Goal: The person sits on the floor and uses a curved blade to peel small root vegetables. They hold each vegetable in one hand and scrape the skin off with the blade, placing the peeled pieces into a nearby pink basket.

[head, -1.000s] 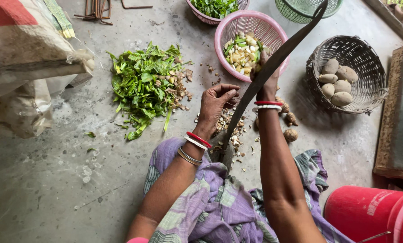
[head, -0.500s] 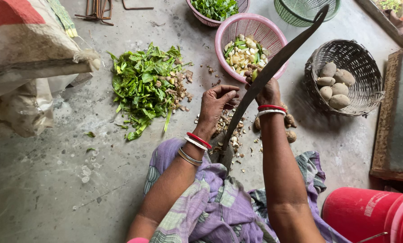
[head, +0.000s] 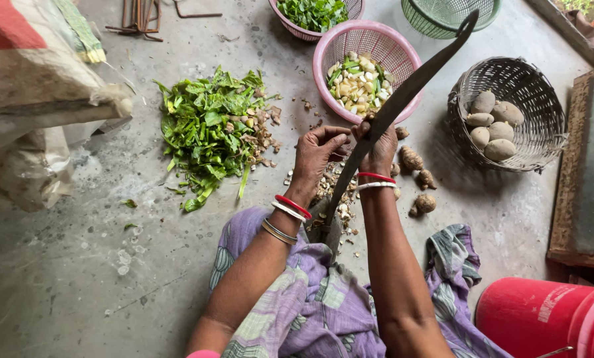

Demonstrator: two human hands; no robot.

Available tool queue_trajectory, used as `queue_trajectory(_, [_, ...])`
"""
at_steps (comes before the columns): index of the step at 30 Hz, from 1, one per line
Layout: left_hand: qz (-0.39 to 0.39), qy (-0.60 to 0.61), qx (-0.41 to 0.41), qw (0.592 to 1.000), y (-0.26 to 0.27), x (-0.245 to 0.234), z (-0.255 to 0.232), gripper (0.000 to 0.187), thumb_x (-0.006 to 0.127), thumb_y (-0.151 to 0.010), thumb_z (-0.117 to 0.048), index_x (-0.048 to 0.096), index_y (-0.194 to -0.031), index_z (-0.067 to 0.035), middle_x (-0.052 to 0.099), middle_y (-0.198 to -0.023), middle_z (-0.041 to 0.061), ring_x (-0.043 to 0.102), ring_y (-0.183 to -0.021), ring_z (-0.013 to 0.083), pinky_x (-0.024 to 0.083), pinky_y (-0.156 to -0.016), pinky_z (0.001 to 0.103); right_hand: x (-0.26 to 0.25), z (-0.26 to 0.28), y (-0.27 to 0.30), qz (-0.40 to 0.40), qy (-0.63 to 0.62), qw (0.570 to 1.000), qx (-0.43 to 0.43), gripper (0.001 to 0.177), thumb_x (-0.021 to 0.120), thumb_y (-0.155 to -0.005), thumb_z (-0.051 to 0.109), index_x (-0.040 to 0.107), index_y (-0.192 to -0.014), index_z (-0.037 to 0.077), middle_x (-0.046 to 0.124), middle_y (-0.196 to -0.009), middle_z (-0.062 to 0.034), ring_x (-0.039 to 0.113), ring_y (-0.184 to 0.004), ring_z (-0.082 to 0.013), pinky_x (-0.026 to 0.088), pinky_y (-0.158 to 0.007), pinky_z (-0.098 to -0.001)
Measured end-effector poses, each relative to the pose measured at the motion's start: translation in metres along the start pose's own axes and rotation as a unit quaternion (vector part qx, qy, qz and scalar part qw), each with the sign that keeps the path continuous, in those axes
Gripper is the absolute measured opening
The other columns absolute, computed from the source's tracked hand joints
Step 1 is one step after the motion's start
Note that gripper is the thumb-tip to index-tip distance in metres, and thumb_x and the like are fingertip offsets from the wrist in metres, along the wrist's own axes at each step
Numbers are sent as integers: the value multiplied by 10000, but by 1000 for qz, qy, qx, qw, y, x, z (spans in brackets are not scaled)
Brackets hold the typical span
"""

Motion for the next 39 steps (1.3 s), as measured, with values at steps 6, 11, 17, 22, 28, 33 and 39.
queue_trajectory(6, [13, 30, 11, 999, 5, -1, -3, 156, 716, -961, -110, 775, -1090, -46, 780, -903, 49, 717, -702, 98, 570, -629, 236, 17, 2, 1, 7, -3, 995, 104, 249, 436, -1048, 256, 572, -931, 85, 623, -693, -77, 595, -597, -222, 515, -593, -369])
queue_trajectory(11, [6, 20, 4, 1000, 9, -3, -8, 149, 705, -961, -121, 769, -1083, -65, 787, -913, 41, 727, -700, 95, 568, -629, 226, 28, -13, -17, 135, 65, 974, 169, 219, 497, -1090, 261, 555, -957, 97, 528, -647, -47, 545, -602, -209, 490, -582, -331])
queue_trajectory(17, [-22, 7, 11, 1000, 7, -5, -9, 128, 720, -944, -112, 781, -1050, -76, 776, -885, 33, 689, -673, 84, 556, -605, 217, 1, -9, -12, 17, 101, 993, 52, 146, 466, -1034, 226, 570, -1032, 124, 516, -646, -40, 499, -520, -164, 481, -533, -339])
queue_trajectory(22, [-150, -99, 5, 984, -32, -24, 19, 310, 758, -891, -118, 735, -1190, -41, 723, -1166, 166, 664, -967, 202, 582, -795, 263, -6, -12, 12, 1, -46, 998, 46, 265, 435, -1101, 258, 533, -1005, 32, 581, -793, -96, 572, -640, -190, 524, -615, -354])
queue_trajectory(28, [-121, -64, 31, 990, -98, -32, 51, 689, 776, -957, -237, 428, -1499, 7, 546, -1454, 248, 559, -1350, 330, 461, -1099, 385, -5, -19, 7, -6, -40, 995, 89, 350, 415, -1099, 323, 556, -1000, 18, 587, -805, -89, 565, -631, -179, 518, -578, -342])
queue_trajectory(33, [-3, 3, -46, 999, -110, -10, 71, 860, 563, -898, -521, 304, -1550, -23, 514, -1468, 287, 543, -1304, 432, 433, -1039, 541, -2, -19, -13, 66, 6, 990, 125, 302, 475, -1111, 317, 574, -1041, 41, 525, -719, -41, 550, -615, -175, 520, -583, -331])
queue_trajectory(39, [157, 2, -77, 985, -135, 15, 92, 1147, 346, -897, -853, 198, -1637, 10, 318, -1632, 228, 362, -1499, 351, 291, -1205, 509, -4, -4, -16, 16, 57, 998, -13, 195, 524, -1064, 211, 608, -1034, 37, 626, -768, -41, 551, -578, -147, 474, -512, -295])
Point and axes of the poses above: each hand's wrist, its own y-axis away from the middle knuckle, its own x-axis out of the palm, z = x × y, the point moved 7 cm from there along -y, towards the middle knuckle
